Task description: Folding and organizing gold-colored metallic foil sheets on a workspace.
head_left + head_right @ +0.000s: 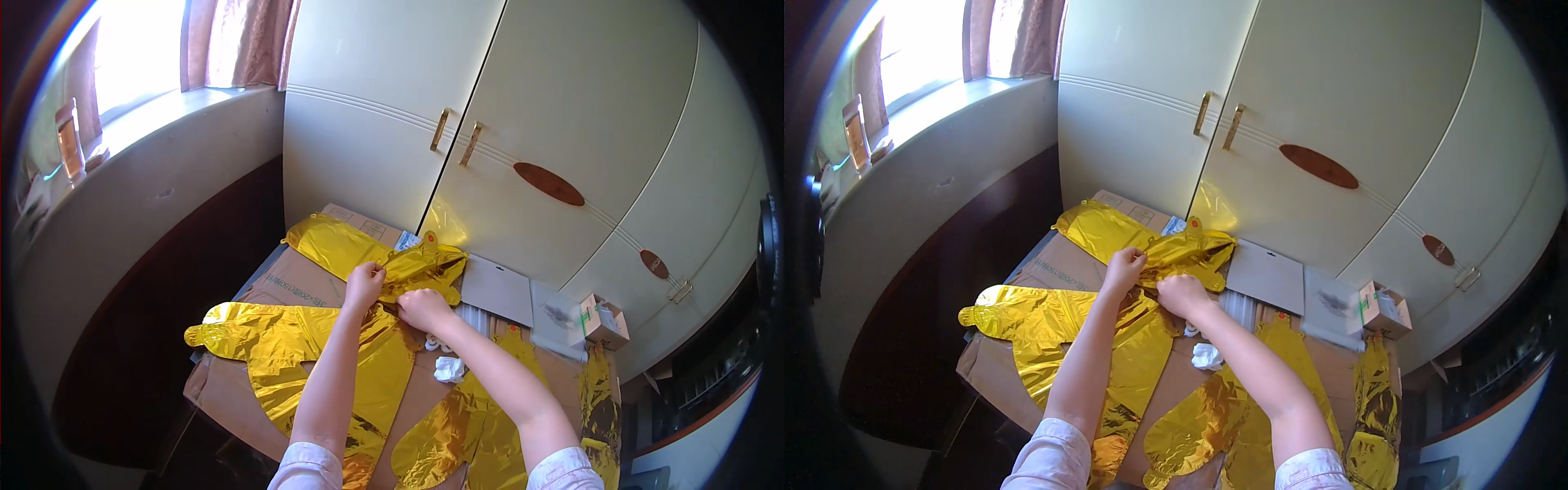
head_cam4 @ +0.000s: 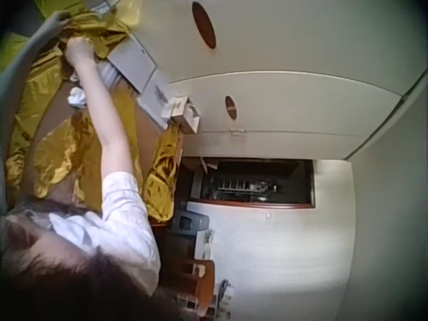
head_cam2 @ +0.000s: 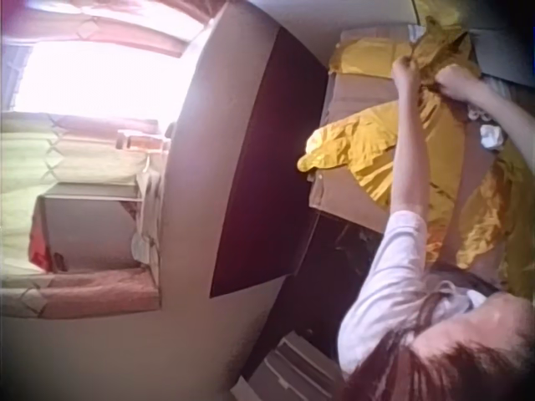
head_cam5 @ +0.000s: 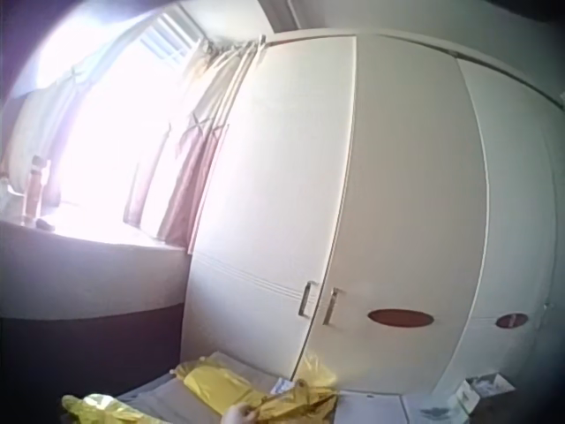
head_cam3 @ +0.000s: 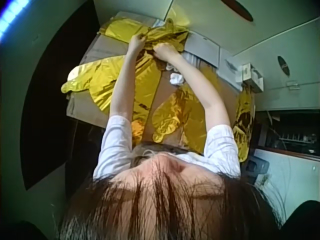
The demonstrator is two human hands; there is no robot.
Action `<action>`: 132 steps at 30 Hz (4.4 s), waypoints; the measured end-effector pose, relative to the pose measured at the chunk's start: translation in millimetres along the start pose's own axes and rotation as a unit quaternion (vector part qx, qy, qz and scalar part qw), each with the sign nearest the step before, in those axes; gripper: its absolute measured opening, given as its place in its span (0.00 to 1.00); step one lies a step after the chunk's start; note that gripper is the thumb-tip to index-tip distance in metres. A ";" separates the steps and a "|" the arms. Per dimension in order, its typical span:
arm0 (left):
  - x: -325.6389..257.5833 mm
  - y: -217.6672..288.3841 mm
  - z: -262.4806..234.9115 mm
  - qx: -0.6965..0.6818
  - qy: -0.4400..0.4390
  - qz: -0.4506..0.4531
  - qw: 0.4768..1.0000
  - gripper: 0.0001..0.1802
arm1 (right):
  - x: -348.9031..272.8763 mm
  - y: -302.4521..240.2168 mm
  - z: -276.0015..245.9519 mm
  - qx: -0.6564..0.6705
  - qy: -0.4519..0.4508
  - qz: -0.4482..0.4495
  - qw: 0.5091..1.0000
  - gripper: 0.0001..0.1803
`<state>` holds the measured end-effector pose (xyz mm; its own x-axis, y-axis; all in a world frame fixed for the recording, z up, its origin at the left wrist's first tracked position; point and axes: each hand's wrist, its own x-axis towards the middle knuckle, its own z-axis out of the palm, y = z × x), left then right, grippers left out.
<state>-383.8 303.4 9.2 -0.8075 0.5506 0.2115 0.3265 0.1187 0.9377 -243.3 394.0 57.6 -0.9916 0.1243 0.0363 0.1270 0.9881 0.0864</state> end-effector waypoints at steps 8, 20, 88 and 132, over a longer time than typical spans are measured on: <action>-1.5 -5.7 -2.6 -0.005 -0.009 -0.019 1.000 0.17 | 8.0 5.7 -14.1 0.110 0.019 0.074 0.991 0.08; -8.0 12.0 -11.7 0.004 -0.067 -0.045 0.997 0.17 | 21.6 20.5 -15.6 0.273 0.021 0.156 0.949 0.07; -72.8 198.4 -103.0 -0.068 0.325 0.351 0.875 0.06 | -22.4 20.1 -8.9 0.225 0.173 0.056 0.957 0.74; -170.6 251.7 91.5 0.108 -0.096 0.608 0.781 0.14 | -498.8 -79.0 -168.5 -0.235 0.343 0.137 0.899 0.08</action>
<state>-118.9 315.0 184.0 0.2451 0.4760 0.8446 0.8867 -0.4624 0.0033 245.5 238.8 200.4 -0.6938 0.1133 0.7112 0.5199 0.7622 0.3858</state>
